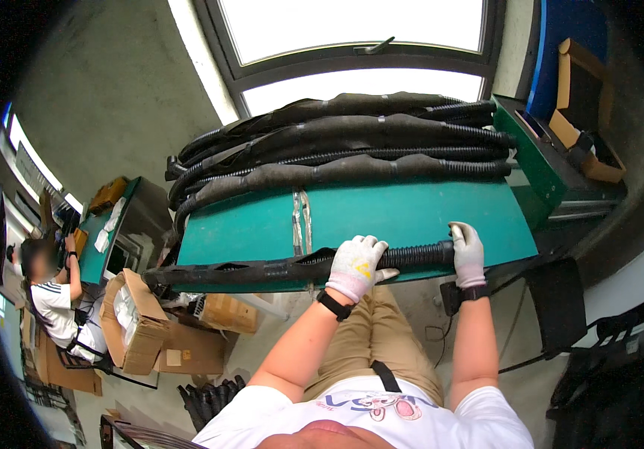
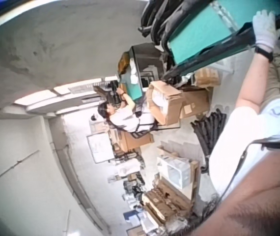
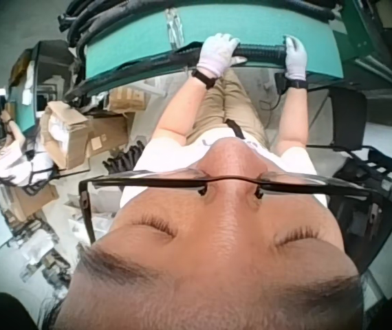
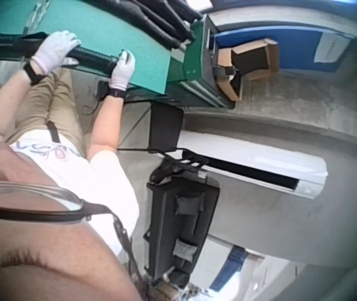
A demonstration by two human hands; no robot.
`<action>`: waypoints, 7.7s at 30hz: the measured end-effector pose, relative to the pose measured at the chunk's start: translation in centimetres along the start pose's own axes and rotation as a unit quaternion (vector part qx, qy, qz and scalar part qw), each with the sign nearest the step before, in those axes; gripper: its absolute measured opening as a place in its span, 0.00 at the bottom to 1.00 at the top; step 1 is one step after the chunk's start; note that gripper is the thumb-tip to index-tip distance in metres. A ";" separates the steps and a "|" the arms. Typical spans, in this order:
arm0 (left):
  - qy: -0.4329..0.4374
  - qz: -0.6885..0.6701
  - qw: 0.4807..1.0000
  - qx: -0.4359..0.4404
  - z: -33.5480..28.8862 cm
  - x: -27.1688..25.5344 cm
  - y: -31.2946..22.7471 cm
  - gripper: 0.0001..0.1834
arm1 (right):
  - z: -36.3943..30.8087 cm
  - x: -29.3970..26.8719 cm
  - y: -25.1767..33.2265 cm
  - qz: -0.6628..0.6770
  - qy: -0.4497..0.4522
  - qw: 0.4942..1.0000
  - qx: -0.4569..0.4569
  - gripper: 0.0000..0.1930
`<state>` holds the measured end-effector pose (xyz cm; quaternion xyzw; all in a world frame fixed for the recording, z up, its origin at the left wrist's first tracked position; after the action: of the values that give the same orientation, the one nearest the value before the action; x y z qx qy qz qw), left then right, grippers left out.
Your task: The recorder is assembling black corrugated tubes with protective sleeves on a green workbench.
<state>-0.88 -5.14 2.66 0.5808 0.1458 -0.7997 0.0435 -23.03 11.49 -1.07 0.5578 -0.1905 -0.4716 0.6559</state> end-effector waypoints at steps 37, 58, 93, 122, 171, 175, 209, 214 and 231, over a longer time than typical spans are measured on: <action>-0.004 0.040 0.999 0.005 0.7 0.4 0.1 0.31 | -4.5 4.6 7.5 -0.483 0.106 0.845 -0.202 0.29; -0.029 0.054 0.996 0.066 0.7 1.4 0.2 0.36 | -0.7 6.7 5.5 -0.490 0.079 0.856 -0.145 0.14; 0.078 0.074 0.994 -0.009 2.7 1.2 0.3 0.29 | -1.5 6.7 6.2 -0.440 0.075 0.866 -0.225 0.13; -0.014 0.023 1.000 -0.015 0.2 1.0 2.1 0.32 | -0.8 4.8 4.9 -0.388 0.161 0.878 -0.231 0.18; -0.120 -0.174 0.977 0.031 -4.9 -2.8 3.2 0.10 | -6.3 6.8 7.3 -0.350 0.106 0.904 -0.220 0.15; -0.130 -0.179 0.975 0.010 -4.7 -3.0 2.9 0.09 | -6.3 6.7 7.1 -0.352 0.110 0.904 -0.217 0.15; 0.072 -0.164 0.971 -0.156 -1.0 -1.9 0.9 0.20 | -6.4 6.4 7.4 -0.296 0.134 0.930 -0.172 0.19; 0.087 -0.184 0.953 -0.227 -0.4 -2.0 0.6 0.21 | -7.0 3.9 7.1 -0.400 0.079 0.893 -0.191 0.40; 0.049 -0.088 0.953 -0.285 0.7 -1.0 -0.2 0.20 | -6.0 0.3 5.7 -0.355 0.055 0.918 -0.168 0.37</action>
<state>-1.26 -5.26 3.86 0.5678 0.4206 -0.6956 0.1293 -15.91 14.17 2.16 0.4954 0.1391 -0.6672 0.5386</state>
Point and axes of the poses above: each hand's wrist, its own z-axis towards the middle knuckle, its own x-axis out of the palm, y = z × x, the point moved 1 cm from there along z, towards the middle knuckle, and after that the axes turned 4 degrees about y, right-handed, at the moved point
